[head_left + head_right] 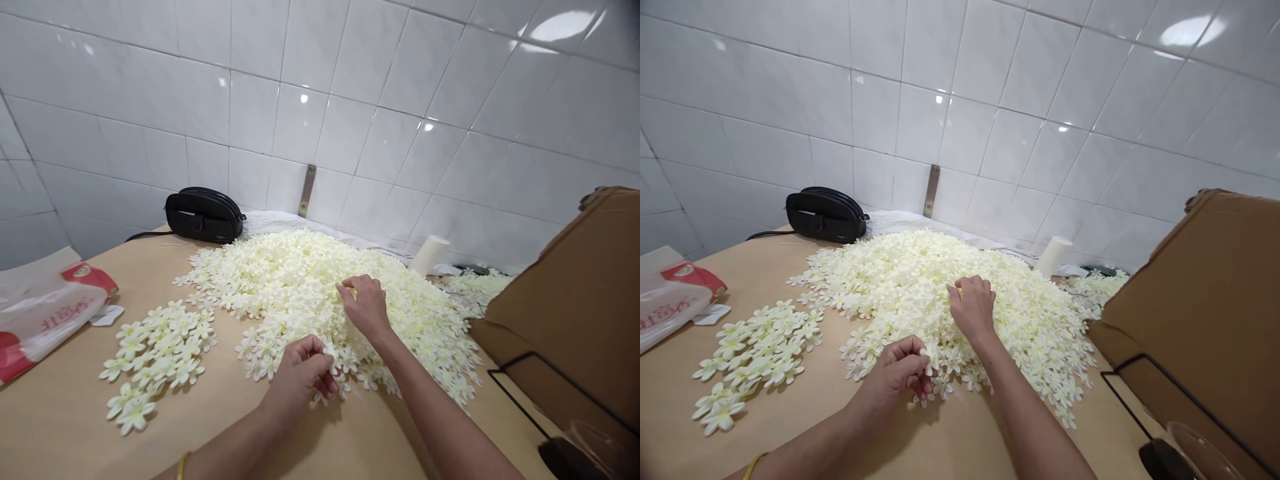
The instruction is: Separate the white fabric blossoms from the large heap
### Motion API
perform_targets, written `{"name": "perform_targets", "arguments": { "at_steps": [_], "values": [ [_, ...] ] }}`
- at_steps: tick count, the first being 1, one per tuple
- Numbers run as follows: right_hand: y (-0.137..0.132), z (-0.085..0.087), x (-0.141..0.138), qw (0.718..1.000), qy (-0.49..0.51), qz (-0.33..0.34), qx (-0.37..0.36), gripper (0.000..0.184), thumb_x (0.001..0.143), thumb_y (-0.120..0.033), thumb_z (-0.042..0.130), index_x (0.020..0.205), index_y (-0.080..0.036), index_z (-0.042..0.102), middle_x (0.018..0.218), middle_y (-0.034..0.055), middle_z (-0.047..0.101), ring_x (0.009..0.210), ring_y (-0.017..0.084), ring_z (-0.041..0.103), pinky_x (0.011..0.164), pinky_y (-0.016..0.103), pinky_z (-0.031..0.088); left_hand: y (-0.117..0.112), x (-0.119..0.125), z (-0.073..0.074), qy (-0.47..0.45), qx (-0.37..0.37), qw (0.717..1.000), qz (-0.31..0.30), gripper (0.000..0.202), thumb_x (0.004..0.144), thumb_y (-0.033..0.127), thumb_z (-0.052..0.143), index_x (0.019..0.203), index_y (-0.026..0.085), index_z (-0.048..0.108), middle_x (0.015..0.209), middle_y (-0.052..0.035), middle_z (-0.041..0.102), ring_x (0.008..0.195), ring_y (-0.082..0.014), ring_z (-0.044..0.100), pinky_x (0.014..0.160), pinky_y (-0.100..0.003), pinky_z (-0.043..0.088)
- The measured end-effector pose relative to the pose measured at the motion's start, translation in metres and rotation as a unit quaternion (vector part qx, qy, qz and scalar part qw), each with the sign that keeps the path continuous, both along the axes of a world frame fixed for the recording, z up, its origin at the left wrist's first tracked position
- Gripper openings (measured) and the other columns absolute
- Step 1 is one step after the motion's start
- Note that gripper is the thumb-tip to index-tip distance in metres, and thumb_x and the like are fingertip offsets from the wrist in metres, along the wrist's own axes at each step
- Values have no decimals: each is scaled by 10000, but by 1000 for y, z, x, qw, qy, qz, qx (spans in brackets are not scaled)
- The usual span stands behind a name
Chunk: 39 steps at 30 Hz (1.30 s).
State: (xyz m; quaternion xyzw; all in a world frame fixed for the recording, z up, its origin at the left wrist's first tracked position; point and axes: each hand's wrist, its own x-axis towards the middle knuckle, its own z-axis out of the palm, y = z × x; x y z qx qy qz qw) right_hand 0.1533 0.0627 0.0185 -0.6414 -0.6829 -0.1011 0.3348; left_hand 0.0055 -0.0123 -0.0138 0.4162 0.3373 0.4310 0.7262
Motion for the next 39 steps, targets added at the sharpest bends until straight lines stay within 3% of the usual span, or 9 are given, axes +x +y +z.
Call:
{"name": "perform_targets", "arguments": {
  "at_steps": [6, 11, 14, 17, 19, 24, 29, 33, 39],
  "values": [
    [0, -3, -6, 999, 15, 37, 15, 99, 737, -194, 469, 666, -184, 537, 747, 34, 550, 780, 196, 437, 694, 330, 294, 1, 1, -4, 2, 1, 1000, -7, 100, 607, 200, 515, 565, 167, 430, 431, 8, 516, 389, -104, 493, 405, -210, 344],
    [-2, -1, -2, 994, 34, 68, 82, 87, 737, -156, 468, 662, -181, 503, 714, 24, 541, 734, 175, 442, 673, 305, 313, 0, 1, -3, 19, -2, 1000, -12, 84, 601, 183, 505, 562, 164, 433, 433, 5, 528, 385, -98, 489, 408, -204, 339],
    [-7, -1, 1, 989, -36, 89, 116, 102, 748, -125, 453, 688, -178, 516, 747, 41, 534, 766, 182, 441, 692, 317, 314, 0, 0, -2, 17, -2, 1000, -15, 95, 605, 193, 513, 559, 166, 434, 415, 6, 524, 380, -99, 483, 412, -206, 337],
    [-18, -5, 5, 973, -144, 149, 103, 130, 745, -104, 454, 735, -182, 557, 811, 60, 530, 829, 201, 434, 721, 341, 310, 0, 0, -3, 19, -6, 1000, -17, 107, 614, 206, 515, 558, 168, 432, 400, 5, 524, 370, -95, 470, 420, -209, 336],
    [-25, -7, 8, 967, -155, 181, 88, 138, 752, -119, 462, 793, -188, 575, 830, 63, 528, 836, 200, 439, 727, 345, 321, 1, 0, -4, 16, -7, 1000, -19, 109, 620, 214, 515, 565, 168, 434, 410, 1, 533, 370, -95, 469, 422, -210, 335],
    [-35, -7, 14, 979, -1, 164, 118, 131, 792, -164, 445, 801, -185, 574, 785, 56, 538, 788, 180, 474, 705, 326, 373, 2, 1, -9, 18, 6, 1000, -23, 79, 626, 191, 497, 578, 163, 442, 434, -4, 546, 382, -96, 475, 422, -208, 330],
    [-40, 8, 11, 974, 117, 162, 108, 127, 796, -194, 455, 723, -184, 559, 729, 37, 546, 747, 170, 494, 691, 305, 387, 0, 1, -4, 29, 12, 999, -26, 115, 648, 208, 496, 561, 161, 437, 429, -7, 545, 368, -88, 462, 418, -203, 330],
    [-64, 16, 0, 964, 218, 129, 82, 133, 808, -215, 452, 713, -179, 537, 713, 18, 540, 703, 144, 501, 650, 269, 386, 1, 1, -2, -3, 0, 1000, -14, 200, 652, 283, 565, 561, 156, 441, 470, -10, 553, 377, -85, 465, 410, -202, 337],
    [-96, -8, -28, 943, 208, 256, -46, 152, 804, -166, 437, 823, -177, 588, 760, 29, 532, 711, 126, 513, 648, 247, 409, 2, 1, -10, -58, -9, 998, -4, 205, 699, 301, 562, 592, 163, 455, 420, 28, 495, 372, -73, 434, 410, -184, 330]
  ]
}}
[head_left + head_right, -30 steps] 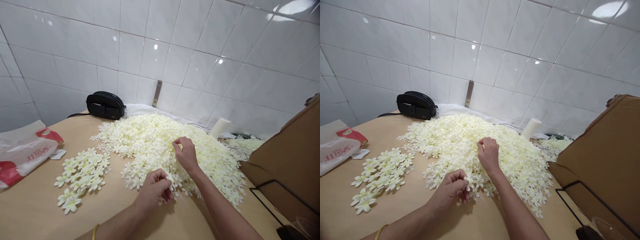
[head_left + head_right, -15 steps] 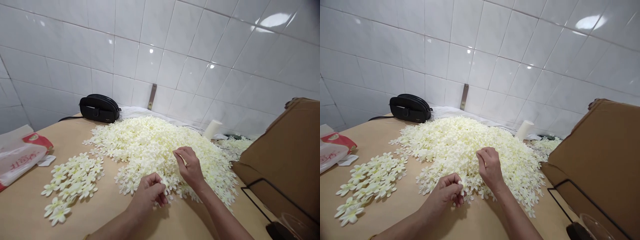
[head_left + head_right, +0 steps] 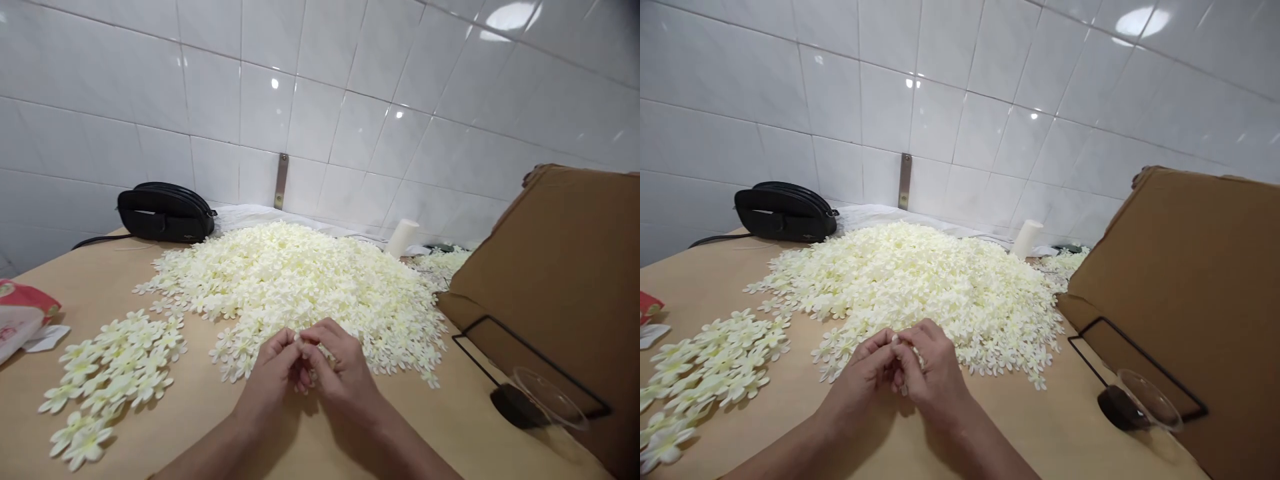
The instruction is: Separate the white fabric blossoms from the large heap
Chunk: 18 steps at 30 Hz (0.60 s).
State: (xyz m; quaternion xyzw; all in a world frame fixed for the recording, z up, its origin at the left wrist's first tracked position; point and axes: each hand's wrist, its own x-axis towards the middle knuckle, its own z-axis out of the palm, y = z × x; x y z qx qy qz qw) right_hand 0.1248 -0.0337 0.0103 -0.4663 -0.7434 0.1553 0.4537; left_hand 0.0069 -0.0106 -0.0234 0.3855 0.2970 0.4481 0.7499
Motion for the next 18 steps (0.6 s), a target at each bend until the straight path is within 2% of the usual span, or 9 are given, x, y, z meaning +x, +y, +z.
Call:
{"name": "perform_targets", "arguments": {
  "at_steps": [3, 7, 13, 18],
  "values": [
    [-1, -8, -8, 999, 24, -7, -20, 164, 811, -162, 424, 848, -176, 583, 785, 30, 528, 710, 114, 520, 661, 238, 414, -3, 0, 8, -18, -15, 999, 33, 212, 706, 295, 563, 586, 166, 444, 398, 41, 464, 368, -65, 414, 408, -174, 325],
    [0, -12, -5, 997, 54, -39, -38, 135, 805, -166, 444, 750, -172, 567, 728, 11, 524, 692, 107, 513, 645, 225, 406, -8, 2, 19, 11, -32, 998, 49, 259, 714, 326, 560, 567, 169, 415, 377, 42, 439, 346, -66, 394, 371, -168, 292],
    [-3, -21, 2, 1000, 18, -19, -15, 194, 809, -113, 382, 697, -166, 531, 688, 10, 496, 658, 106, 484, 603, 223, 389, -12, 4, 15, -24, -49, 998, 7, 248, 700, 357, 580, 629, 179, 421, 447, 51, 450, 397, -65, 406, 421, -185, 326],
    [-6, -25, 0, 999, -30, -27, 21, 217, 815, -115, 328, 682, -170, 489, 666, 17, 477, 625, 118, 454, 569, 239, 367, -10, 1, 12, 21, -18, 1000, 10, 299, 630, 367, 640, 590, 173, 417, 392, 55, 441, 373, -66, 414, 421, -181, 322]
  ]
}}
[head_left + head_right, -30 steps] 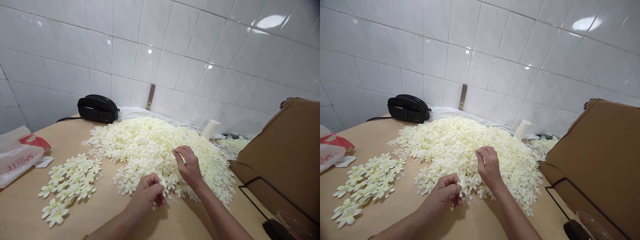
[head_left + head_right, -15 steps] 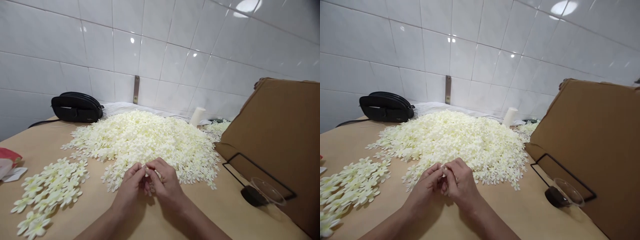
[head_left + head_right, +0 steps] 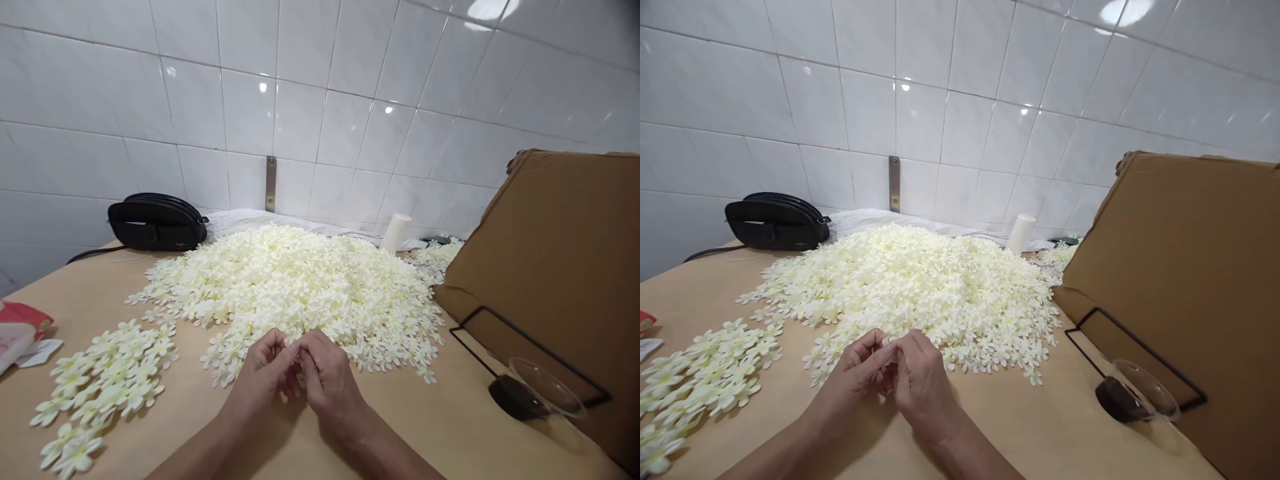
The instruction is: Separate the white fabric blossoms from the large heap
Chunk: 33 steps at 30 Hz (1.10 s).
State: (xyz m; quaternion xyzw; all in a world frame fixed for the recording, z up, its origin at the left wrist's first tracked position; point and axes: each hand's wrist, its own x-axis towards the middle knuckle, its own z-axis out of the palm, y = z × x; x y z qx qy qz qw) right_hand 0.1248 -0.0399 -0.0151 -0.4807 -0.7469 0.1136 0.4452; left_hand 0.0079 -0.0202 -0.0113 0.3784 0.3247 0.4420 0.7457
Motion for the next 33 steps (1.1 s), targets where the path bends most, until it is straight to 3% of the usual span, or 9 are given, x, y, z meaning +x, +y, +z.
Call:
{"name": "perform_targets", "arguments": {
  "at_steps": [6, 9, 12, 17, 21, 23, 25, 28, 33],
  "values": [
    [2, -3, -2, 999, 20, -31, -20, 194, 840, -192, 308, 699, -178, 441, 671, 25, 478, 606, 131, 462, 546, 252, 362, 4, -3, -3, 31, 16, 999, -6, 313, 632, 398, 631, 590, 172, 419, 407, 43, 477, 366, -73, 438, 404, -183, 315],
    [3, -4, -4, 995, 69, -44, -59, 190, 850, -245, 319, 699, -186, 420, 630, 6, 471, 563, 124, 468, 524, 249, 366, 5, -1, -4, 8, -3, 1000, -19, 288, 673, 394, 597, 615, 170, 426, 462, 25, 524, 378, -69, 452, 406, -179, 311],
    [4, -3, -5, 978, 162, -7, -132, 184, 858, -282, 318, 715, -196, 396, 539, -36, 439, 476, 108, 465, 474, 235, 369, 6, 0, -4, -37, -17, 999, -18, 249, 717, 364, 562, 651, 172, 418, 489, 21, 538, 393, -63, 455, 421, -176, 312],
    [9, -3, 2, 908, 354, 56, -217, 151, 820, -295, 412, 721, -185, 440, 571, -34, 489, 493, 90, 479, 490, 222, 391, 9, -4, -5, -3, 22, 999, -38, 230, 719, 327, 565, 651, 163, 420, 542, -6, 575, 415, -82, 490, 439, -201, 346],
    [15, 1, 14, 815, 512, 103, -251, 105, 694, -233, 567, 687, -170, 482, 609, -18, 525, 526, 86, 483, 536, 228, 406, 10, -7, -2, 36, 57, 997, -43, 234, 708, 348, 572, 659, 156, 446, 561, -14, 589, 425, -89, 505, 438, -203, 361],
    [18, 3, 17, 778, 551, 133, -273, 119, 650, -201, 600, 672, -171, 487, 606, -15, 530, 534, 86, 480, 553, 230, 410, 10, -8, 0, 52, 59, 996, -43, 248, 708, 365, 567, 651, 158, 442, 547, -9, 584, 415, -89, 501, 430, -199, 360],
    [19, 4, 19, 762, 564, 145, -284, 127, 634, -186, 613, 671, -170, 492, 607, -13, 532, 543, 83, 477, 561, 226, 411, 9, -8, 1, 66, 58, 995, -40, 261, 711, 384, 556, 644, 163, 435, 527, -1, 573, 397, -88, 492, 414, -196, 352],
    [21, 3, 21, 786, 540, 127, -273, 116, 648, -207, 606, 692, -172, 505, 615, -12, 535, 546, 85, 478, 567, 234, 414, 9, -7, 1, 80, 60, 994, -32, 284, 705, 411, 552, 630, 166, 430, 521, 2, 568, 390, -89, 492, 396, -191, 346],
    [21, 8, 39, 923, 349, -39, -158, 118, 744, -288, 516, 710, -176, 523, 626, -6, 533, 596, 116, 504, 592, 264, 421, 16, -13, 1, 58, 71, 995, 27, 263, 702, 378, 565, 636, 158, 435, 553, -16, 590, 420, -83, 503, 420, -188, 383]
  ]
}}
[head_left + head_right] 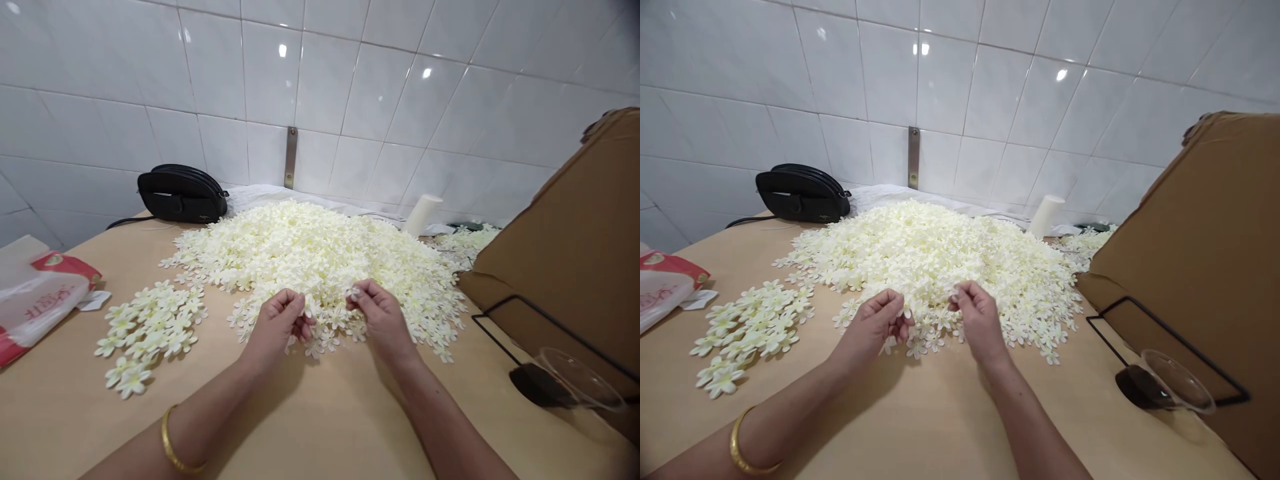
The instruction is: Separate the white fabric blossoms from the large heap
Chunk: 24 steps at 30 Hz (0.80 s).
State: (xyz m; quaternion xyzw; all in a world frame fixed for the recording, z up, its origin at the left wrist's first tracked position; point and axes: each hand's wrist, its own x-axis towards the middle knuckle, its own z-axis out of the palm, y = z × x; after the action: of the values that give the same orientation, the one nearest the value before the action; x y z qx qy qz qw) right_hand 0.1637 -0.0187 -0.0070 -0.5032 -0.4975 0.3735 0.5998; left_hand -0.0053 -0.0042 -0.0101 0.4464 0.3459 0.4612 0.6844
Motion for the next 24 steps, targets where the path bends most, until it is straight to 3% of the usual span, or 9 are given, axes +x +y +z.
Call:
{"name": "perform_targets", "arguments": {
  "at_steps": [4, 9, 11, 13, 17, 21, 24],
  "values": [
    [6, 17, 22, 968, -217, -107, 66, 134, 782, -263, 454, 689, -178, 501, 617, -8, 502, 606, 125, 484, 584, 259, 390, 14, -11, 18, -40, -23, 996, 74, 203, 710, 290, 571, 648, 147, 440, 562, -28, 592, 449, -82, 517, 450, -188, 410],
    [30, 30, 30, 847, -476, -184, 147, 147, 781, -161, 375, 659, -179, 455, 625, 18, 477, 589, 144, 421, 561, 277, 302, 35, -8, 51, -89, -17, 989, 114, 155, 752, 218, 523, 646, 128, 453, 578, -46, 587, 482, -82, 539, 477, -180, 439],
    [43, 28, 27, 799, -542, -203, 165, 136, 759, -123, 369, 667, -174, 455, 653, 43, 488, 639, 169, 423, 600, 302, 286, 39, 1, 56, -111, -47, 985, 121, 149, 771, 205, 495, 655, 121, 460, 573, -48, 579, 476, -77, 537, 479, -175, 446],
    [54, 25, 24, 769, -579, -212, 169, 126, 739, -104, 379, 675, -169, 465, 676, 65, 499, 682, 192, 423, 628, 322, 271, 41, 11, 54, -126, -78, 982, 114, 154, 780, 203, 484, 656, 114, 465, 574, -50, 573, 475, -76, 539, 481, -174, 453],
    [67, 19, 23, 782, -568, -193, 167, 116, 744, -123, 403, 689, -166, 495, 707, 81, 527, 724, 207, 437, 648, 327, 274, 38, 20, 38, -118, -112, 981, 105, 147, 769, 201, 502, 655, 114, 471, 579, -56, 580, 469, -79, 542, 481, -179, 462],
    [64, 17, 31, 803, -538, -200, 162, 162, 794, -140, 356, 763, -170, 512, 730, 58, 548, 709, 178, 466, 633, 291, 313, 35, 13, 27, -84, -85, 988, 101, 113, 744, 194, 535, 680, 122, 475, 612, -63, 604, 505, -100, 574, 492, -193, 467],
    [50, 18, 35, 840, -480, -188, 171, 176, 818, -162, 345, 779, -173, 516, 754, 44, 554, 714, 160, 486, 646, 274, 348, 35, 5, 26, -52, -50, 992, 106, 109, 729, 197, 550, 691, 121, 482, 648, -70, 614, 538, -115, 593, 496, -197, 463]
  ]
}}
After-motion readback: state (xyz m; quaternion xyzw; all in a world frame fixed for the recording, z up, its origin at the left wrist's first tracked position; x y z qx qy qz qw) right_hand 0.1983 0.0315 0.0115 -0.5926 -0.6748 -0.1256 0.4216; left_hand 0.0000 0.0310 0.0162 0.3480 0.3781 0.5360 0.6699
